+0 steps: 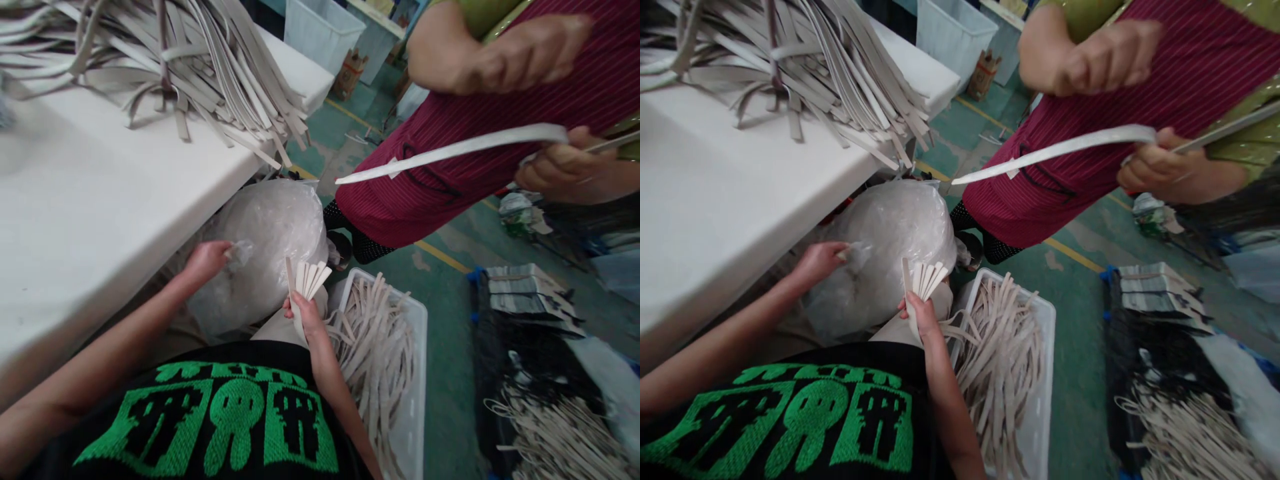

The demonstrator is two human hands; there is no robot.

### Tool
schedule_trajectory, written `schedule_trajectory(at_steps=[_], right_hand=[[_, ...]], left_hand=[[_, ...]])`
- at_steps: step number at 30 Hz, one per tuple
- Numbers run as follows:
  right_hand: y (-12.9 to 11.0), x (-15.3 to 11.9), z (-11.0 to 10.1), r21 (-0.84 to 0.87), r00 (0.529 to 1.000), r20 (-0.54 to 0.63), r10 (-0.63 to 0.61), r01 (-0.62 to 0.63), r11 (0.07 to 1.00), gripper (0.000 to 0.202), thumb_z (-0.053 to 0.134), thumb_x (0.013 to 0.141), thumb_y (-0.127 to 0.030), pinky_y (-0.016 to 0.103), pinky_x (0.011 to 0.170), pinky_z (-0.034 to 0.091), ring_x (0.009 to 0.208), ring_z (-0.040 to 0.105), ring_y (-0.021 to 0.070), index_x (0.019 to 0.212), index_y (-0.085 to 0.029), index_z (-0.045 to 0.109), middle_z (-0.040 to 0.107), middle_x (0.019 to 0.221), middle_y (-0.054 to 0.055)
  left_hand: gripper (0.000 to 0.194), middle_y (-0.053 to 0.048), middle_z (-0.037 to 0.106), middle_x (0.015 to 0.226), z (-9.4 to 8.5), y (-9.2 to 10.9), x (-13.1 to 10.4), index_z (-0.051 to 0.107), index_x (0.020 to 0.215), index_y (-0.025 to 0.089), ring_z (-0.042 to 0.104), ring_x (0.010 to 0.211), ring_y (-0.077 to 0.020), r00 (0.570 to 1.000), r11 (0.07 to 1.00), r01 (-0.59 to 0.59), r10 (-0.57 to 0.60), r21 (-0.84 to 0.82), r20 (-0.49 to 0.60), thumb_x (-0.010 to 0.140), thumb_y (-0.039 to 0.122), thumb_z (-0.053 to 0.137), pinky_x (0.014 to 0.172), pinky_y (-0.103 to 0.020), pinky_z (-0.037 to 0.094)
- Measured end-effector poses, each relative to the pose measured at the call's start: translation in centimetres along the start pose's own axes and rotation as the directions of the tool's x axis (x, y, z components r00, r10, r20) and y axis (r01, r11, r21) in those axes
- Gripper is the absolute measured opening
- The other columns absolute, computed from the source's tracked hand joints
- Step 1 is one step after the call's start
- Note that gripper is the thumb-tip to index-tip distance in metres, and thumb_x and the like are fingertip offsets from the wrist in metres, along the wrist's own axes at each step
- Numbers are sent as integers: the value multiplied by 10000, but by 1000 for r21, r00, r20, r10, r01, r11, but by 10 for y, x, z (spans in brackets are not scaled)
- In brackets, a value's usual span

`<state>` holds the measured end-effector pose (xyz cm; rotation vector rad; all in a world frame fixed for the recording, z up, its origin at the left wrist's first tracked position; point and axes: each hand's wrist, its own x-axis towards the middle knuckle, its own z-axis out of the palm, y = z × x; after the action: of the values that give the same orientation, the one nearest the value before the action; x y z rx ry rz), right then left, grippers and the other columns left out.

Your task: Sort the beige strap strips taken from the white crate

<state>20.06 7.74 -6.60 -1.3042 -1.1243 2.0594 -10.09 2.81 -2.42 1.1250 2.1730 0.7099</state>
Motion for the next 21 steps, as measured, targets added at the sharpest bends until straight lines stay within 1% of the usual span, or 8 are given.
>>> schedule_trajectory(at_steps=[2,6,8,10,12,16,18,21], right_hand=[[-13,-1,4,29,998,45,-42,41,999,467,765,702,-579,233,463,451,438,521,94,775,-125,689,713,717,86],[-44,-4,16,91,973,173,-153,139,986,408,754,773,-525,245,501,482,457,491,61,902,-139,715,762,1037,129],[-59,-5,25,90,948,254,-193,175,980,374,734,820,-501,243,513,489,479,488,53,957,-154,722,739,1171,129],[-70,-5,36,57,924,319,-210,203,978,366,731,839,-476,236,523,500,531,525,66,1043,-172,736,718,1240,114],[-78,-2,47,2,909,365,-201,214,977,384,747,829,-457,234,522,509,571,562,89,1087,-174,747,733,1183,98],[-81,7,64,-153,899,410,-153,233,960,370,773,818,-452,247,531,529,484,546,80,980,-120,764,751,913,76],[-80,9,68,-213,886,446,-126,242,946,405,792,803,-464,233,505,526,490,563,81,1003,-114,761,756,933,78],[-80,4,71,-217,850,519,-87,230,949,473,801,791,-471,186,473,510,729,689,159,1117,-131,748,764,1033,89]], left_hand=[[242,-52,759,794,-14,10,-12,773,844,211,671,804,-239,999,998,-13,11,-64,-40,778,393,629,681,-280,474],[398,-17,670,640,-33,26,-32,701,672,196,573,618,-167,998,970,-49,40,-239,-39,706,592,689,613,-257,429],[446,-9,641,618,-38,31,-39,688,662,197,540,593,-158,998,966,-64,64,-249,-9,686,642,700,596,-259,411],[460,0,621,603,-41,36,-43,699,684,201,520,584,-154,996,971,-79,86,-225,23,695,661,692,577,-256,394],[447,7,607,596,-41,39,-44,720,706,203,505,581,-149,990,976,-116,129,-186,60,711,649,680,566,-248,381],[402,2,604,602,-43,45,-41,704,663,192,514,618,-154,970,970,-216,227,-112,90,717,589,672,582,-235,378],[367,-4,633,637,-45,49,-39,698,666,183,546,660,-164,963,966,-246,253,-84,93,722,545,669,619,-231,401],[310,-1,622,628,-49,53,-37,691,668,168,549,663,-157,958,961,-278,278,-14,74,740,465,638,637,-226,400]])
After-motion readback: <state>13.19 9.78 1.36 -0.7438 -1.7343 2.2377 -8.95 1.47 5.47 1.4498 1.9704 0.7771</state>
